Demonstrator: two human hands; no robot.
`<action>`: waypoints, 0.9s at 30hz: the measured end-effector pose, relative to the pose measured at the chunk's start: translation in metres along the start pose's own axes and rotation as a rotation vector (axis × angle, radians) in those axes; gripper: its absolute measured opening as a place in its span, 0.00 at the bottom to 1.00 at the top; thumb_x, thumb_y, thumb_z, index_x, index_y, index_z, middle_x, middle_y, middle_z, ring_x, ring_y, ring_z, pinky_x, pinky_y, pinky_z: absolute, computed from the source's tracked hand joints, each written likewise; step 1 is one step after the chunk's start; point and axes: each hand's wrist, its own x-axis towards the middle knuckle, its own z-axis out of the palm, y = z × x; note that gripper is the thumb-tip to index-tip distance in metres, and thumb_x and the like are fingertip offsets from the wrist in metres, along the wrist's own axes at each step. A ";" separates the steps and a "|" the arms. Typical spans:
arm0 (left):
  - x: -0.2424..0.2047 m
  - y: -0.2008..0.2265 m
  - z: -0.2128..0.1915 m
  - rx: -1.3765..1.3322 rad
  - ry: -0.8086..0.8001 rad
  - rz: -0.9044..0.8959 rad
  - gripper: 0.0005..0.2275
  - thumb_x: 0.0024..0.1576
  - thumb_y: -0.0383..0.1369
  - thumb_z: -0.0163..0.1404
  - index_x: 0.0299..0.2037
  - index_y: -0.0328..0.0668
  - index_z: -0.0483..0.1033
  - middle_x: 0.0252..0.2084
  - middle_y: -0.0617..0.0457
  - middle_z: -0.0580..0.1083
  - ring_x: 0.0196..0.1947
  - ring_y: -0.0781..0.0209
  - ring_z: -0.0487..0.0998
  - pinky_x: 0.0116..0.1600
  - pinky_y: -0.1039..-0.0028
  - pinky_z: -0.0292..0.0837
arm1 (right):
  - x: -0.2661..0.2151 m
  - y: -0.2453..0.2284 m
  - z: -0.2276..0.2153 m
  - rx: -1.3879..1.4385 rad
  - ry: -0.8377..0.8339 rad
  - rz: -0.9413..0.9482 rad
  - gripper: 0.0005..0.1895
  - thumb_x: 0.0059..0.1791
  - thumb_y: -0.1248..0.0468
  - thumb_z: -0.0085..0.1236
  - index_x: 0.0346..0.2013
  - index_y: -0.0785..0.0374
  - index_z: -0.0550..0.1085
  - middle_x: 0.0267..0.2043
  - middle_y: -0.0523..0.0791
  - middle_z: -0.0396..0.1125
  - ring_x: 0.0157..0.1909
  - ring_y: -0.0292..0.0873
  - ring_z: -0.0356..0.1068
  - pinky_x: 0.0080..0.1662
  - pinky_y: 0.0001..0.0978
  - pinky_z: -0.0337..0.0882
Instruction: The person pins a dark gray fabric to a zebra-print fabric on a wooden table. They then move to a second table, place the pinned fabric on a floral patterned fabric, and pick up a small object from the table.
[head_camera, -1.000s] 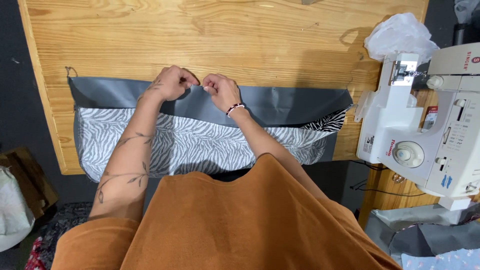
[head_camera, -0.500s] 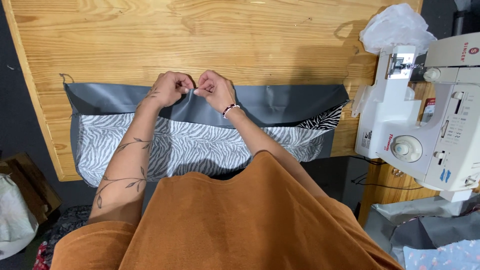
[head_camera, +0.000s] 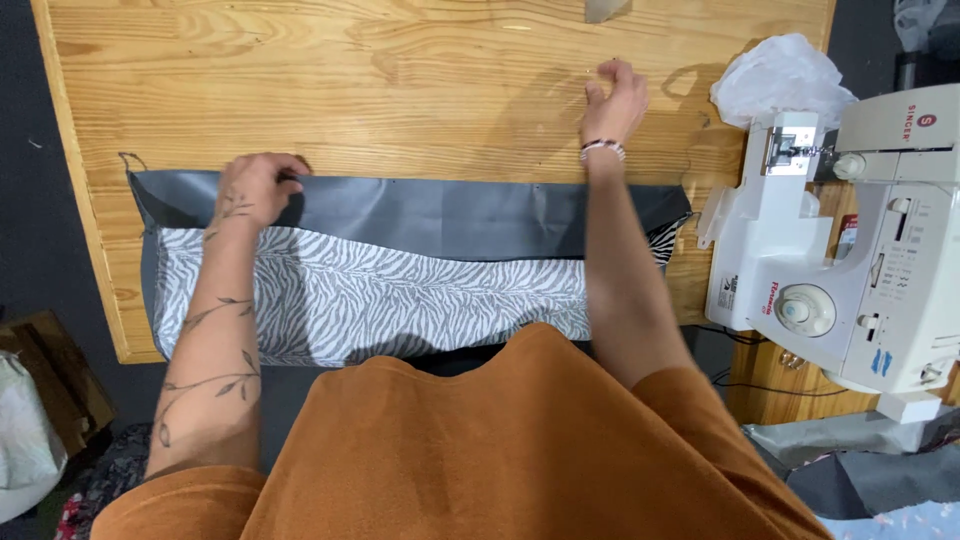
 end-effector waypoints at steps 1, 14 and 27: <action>-0.002 -0.007 -0.003 -0.002 0.004 -0.003 0.10 0.51 0.30 0.59 0.42 0.60 0.83 0.42 0.58 0.81 0.47 0.52 0.79 0.52 0.64 0.69 | 0.007 -0.001 -0.006 0.002 -0.001 -0.005 0.17 0.38 0.67 0.70 0.38 0.49 0.75 0.38 0.44 0.70 0.43 0.51 0.68 0.48 0.42 0.63; -0.066 0.003 0.023 0.443 0.669 -0.308 0.26 0.38 0.37 0.74 0.45 0.35 0.81 0.55 0.37 0.71 0.66 0.41 0.61 0.72 0.50 0.48 | 0.051 0.061 0.023 -0.519 -0.404 -0.382 0.09 0.47 0.49 0.70 0.36 0.44 0.79 0.45 0.42 0.63 0.51 0.53 0.61 0.51 0.40 0.66; -0.080 -0.029 0.034 0.130 0.535 -0.342 0.50 0.49 0.57 0.58 0.71 0.21 0.53 0.73 0.23 0.46 0.74 0.30 0.43 0.77 0.48 0.35 | -0.058 -0.126 -0.038 0.245 -0.305 -0.291 0.06 0.56 0.66 0.51 0.48 0.57 0.71 0.32 0.51 0.68 0.37 0.57 0.72 0.42 0.45 0.71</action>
